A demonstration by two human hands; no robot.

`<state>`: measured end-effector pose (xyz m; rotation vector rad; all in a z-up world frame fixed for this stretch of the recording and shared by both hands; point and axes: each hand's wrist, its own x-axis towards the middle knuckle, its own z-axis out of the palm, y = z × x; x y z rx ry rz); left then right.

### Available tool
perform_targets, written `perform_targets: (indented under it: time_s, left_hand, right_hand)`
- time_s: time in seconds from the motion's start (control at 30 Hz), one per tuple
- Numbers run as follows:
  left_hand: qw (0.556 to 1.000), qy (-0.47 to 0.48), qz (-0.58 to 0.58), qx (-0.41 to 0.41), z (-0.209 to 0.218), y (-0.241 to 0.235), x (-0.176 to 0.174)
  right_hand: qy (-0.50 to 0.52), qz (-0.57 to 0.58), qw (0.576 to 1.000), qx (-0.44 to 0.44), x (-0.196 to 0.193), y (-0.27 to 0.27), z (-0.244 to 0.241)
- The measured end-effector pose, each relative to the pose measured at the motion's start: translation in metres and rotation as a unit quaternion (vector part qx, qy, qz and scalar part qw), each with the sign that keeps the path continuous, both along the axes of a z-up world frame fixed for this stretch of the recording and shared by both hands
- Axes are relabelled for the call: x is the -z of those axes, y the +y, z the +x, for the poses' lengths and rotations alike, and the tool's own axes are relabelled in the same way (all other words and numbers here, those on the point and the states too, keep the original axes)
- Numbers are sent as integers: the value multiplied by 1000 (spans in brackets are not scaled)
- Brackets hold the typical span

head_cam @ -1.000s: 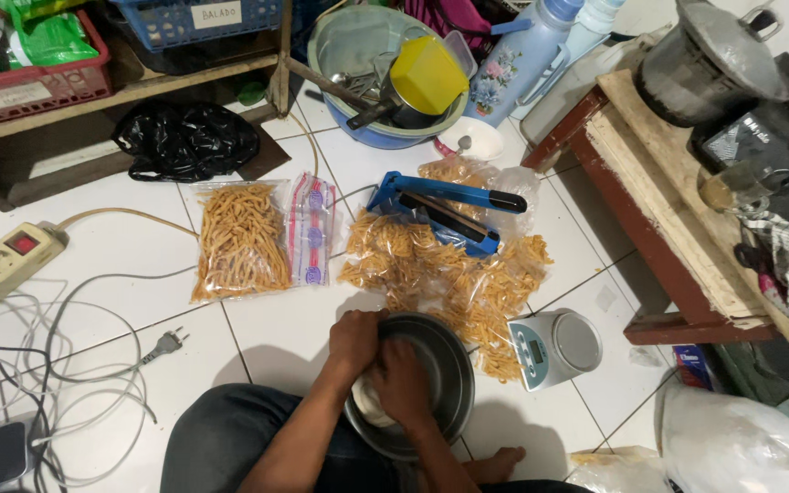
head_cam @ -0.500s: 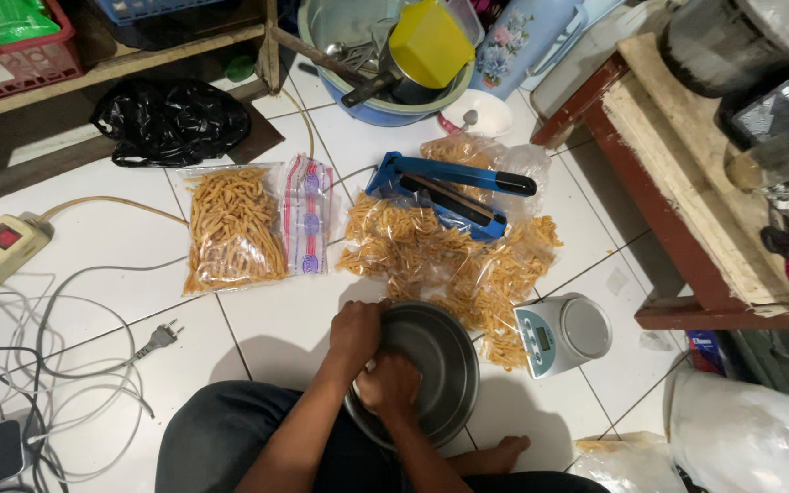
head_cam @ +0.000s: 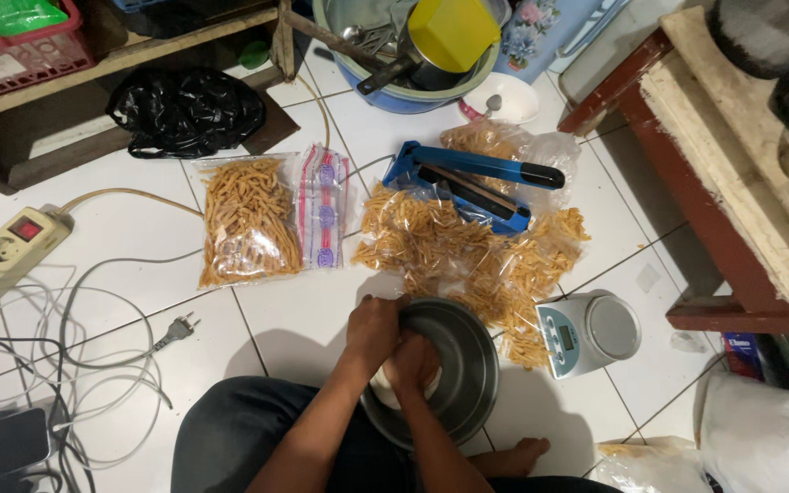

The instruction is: The person kneads a ball of white dough inside a metal bowl using both hands. The person sits on the floor surrounded by packaged snacks, a heat sealer, and a digital scale.

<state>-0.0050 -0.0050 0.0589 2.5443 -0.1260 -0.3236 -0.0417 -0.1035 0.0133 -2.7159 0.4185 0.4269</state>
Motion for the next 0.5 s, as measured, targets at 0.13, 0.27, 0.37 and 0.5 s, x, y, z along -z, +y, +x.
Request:
perform_targets:
  time_s: [0.13, 0.27, 0.37, 0.5]
  left_hand:
    - [999, 0, 33, -14, 3, -4, 15]
    - [999, 11, 13, -44, 3, -2, 20]
    - [998, 22, -1, -57, 4, -1, 32]
    - [997, 53, -18, -46, 7, 4, 27]
  right_hand:
    - [-25, 39, 987, 155, 46, -10, 11]
    - [-140, 200, 916, 319, 54, -18, 14]
    - [-144, 340, 865, 339, 42, -30, 13]
    - [-55, 494, 840, 217, 111, -92, 10]
